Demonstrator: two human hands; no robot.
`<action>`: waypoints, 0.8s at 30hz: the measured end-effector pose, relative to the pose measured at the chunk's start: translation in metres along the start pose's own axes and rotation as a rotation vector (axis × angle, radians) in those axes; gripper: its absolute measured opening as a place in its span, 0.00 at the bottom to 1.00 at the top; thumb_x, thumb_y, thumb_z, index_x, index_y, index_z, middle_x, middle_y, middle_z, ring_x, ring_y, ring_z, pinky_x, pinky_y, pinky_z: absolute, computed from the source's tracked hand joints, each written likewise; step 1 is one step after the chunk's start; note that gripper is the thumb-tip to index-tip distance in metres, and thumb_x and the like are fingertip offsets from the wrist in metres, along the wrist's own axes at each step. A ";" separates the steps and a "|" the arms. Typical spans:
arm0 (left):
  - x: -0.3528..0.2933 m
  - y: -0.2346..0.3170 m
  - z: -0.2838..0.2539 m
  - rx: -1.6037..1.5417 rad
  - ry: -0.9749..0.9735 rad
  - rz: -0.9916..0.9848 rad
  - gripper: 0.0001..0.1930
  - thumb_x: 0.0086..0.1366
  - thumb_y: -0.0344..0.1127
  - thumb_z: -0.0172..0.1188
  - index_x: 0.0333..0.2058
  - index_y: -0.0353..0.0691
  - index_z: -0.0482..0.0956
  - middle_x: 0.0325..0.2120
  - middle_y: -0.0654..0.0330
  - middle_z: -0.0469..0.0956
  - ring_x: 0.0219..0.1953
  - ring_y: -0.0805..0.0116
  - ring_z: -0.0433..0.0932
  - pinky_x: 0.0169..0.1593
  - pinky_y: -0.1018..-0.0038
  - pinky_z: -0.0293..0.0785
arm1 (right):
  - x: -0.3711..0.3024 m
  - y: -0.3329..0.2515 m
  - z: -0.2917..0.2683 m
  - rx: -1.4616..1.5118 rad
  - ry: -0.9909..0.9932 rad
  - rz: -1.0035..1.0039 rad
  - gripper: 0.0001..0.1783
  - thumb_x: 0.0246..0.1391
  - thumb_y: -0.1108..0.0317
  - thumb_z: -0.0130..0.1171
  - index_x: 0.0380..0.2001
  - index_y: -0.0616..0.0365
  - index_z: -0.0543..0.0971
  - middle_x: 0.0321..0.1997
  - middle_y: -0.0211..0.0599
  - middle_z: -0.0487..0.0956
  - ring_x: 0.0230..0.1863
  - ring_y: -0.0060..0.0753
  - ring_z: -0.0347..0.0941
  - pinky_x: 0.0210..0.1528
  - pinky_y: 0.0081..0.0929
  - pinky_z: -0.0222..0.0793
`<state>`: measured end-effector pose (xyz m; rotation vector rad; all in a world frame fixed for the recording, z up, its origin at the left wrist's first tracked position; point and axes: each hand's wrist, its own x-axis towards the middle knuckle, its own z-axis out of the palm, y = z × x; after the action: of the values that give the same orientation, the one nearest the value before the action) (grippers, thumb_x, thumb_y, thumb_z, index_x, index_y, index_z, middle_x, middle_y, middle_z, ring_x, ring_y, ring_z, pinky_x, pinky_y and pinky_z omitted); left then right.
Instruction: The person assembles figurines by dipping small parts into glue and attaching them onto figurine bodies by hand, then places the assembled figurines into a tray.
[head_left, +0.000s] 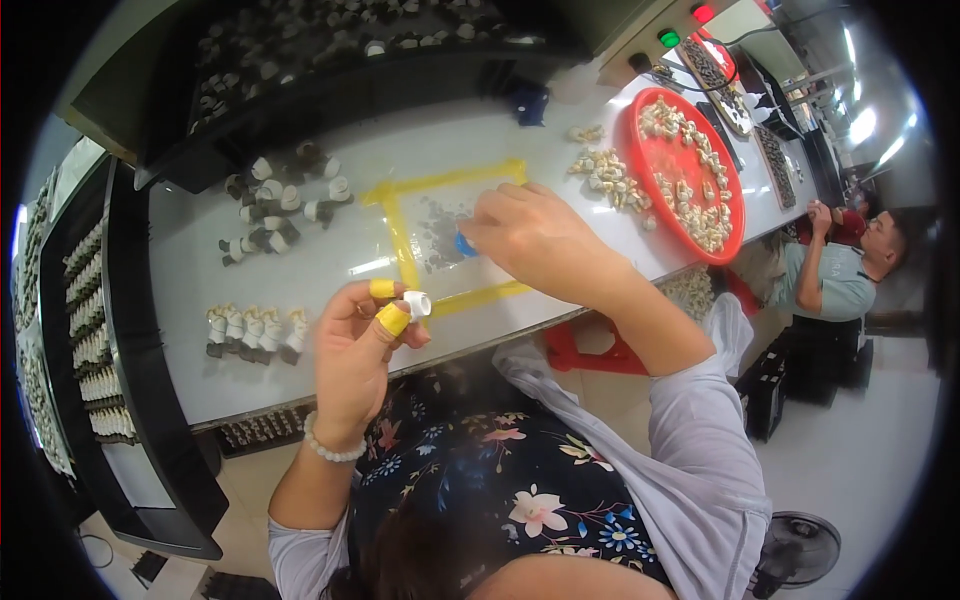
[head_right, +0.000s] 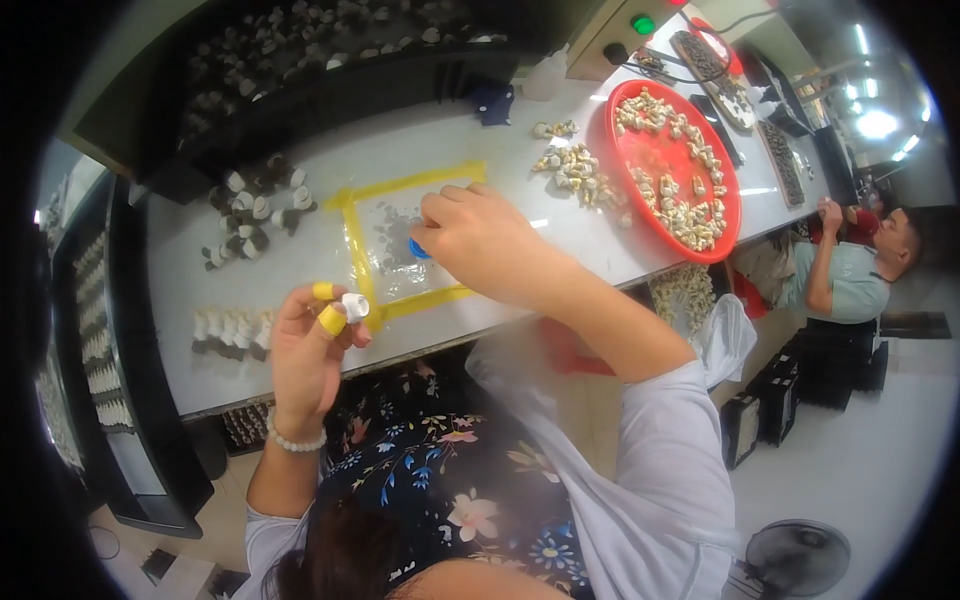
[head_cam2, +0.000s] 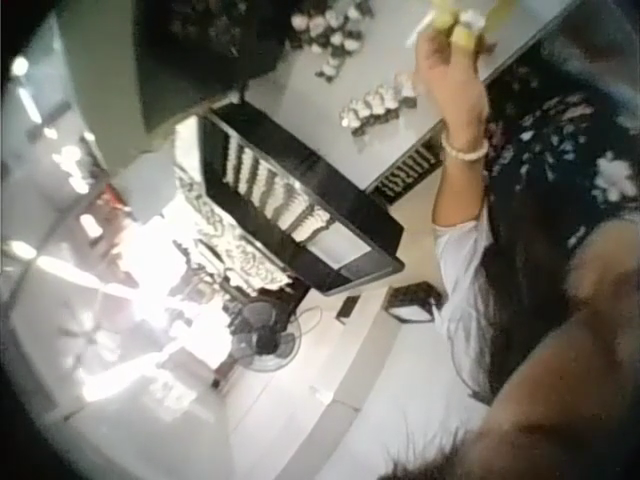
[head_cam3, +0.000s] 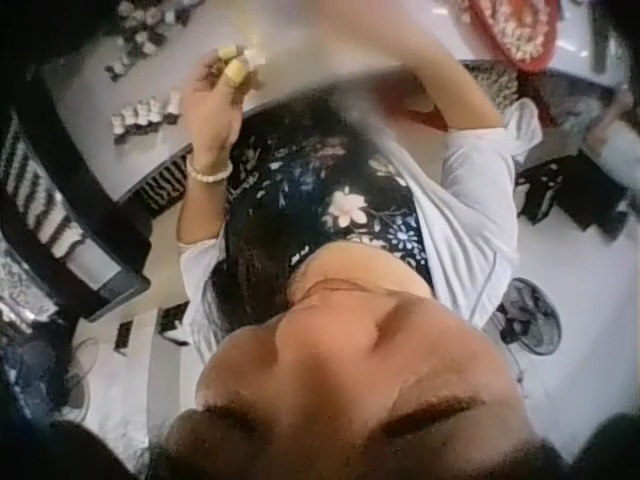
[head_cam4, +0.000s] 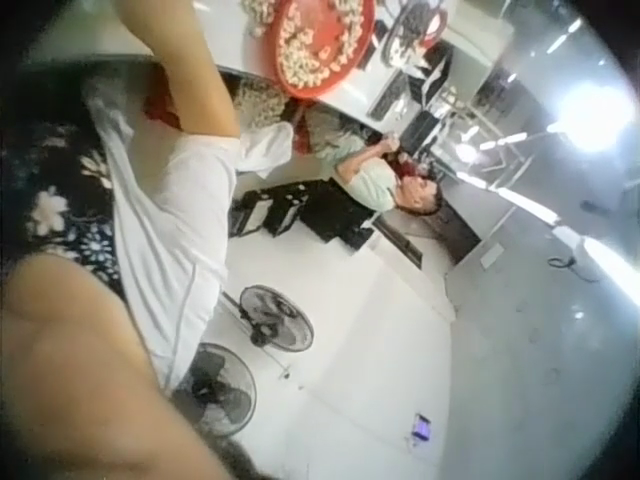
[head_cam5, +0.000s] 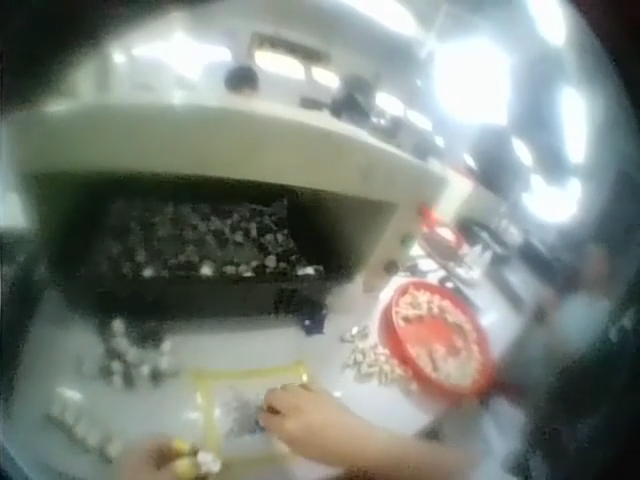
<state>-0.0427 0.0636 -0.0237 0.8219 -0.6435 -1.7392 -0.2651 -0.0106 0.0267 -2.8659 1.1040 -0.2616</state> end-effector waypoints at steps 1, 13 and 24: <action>0.000 -0.003 0.000 -0.081 -0.016 -0.030 0.13 0.59 0.22 0.57 0.44 0.32 0.73 0.36 0.56 0.76 0.31 0.69 0.77 0.38 0.74 0.77 | 0.002 -0.002 -0.002 -0.061 -0.061 -0.014 0.12 0.45 0.71 0.56 0.36 0.56 0.79 0.31 0.35 0.72 0.36 0.35 0.70 0.39 0.30 0.66; 0.009 -0.017 0.010 -0.089 0.000 -0.006 0.15 0.58 0.21 0.57 0.45 0.31 0.73 0.35 0.55 0.77 0.37 0.62 0.79 0.44 0.70 0.77 | -0.010 -0.002 0.007 0.631 0.177 0.280 0.13 0.45 0.75 0.62 0.38 0.59 0.81 0.32 0.37 0.76 0.32 0.33 0.73 0.34 0.23 0.68; 0.013 -0.026 0.009 -0.075 -0.025 0.061 0.13 0.57 0.20 0.58 0.43 0.30 0.73 0.37 0.53 0.78 0.36 0.61 0.80 0.43 0.69 0.77 | -0.013 -0.017 0.001 0.938 0.170 0.304 0.17 0.43 0.78 0.62 0.40 0.59 0.81 0.35 0.35 0.77 0.37 0.29 0.73 0.40 0.21 0.67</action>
<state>-0.0677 0.0589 -0.0409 0.7227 -0.6104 -1.7097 -0.2632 0.0109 0.0254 -1.8563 1.0333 -0.7670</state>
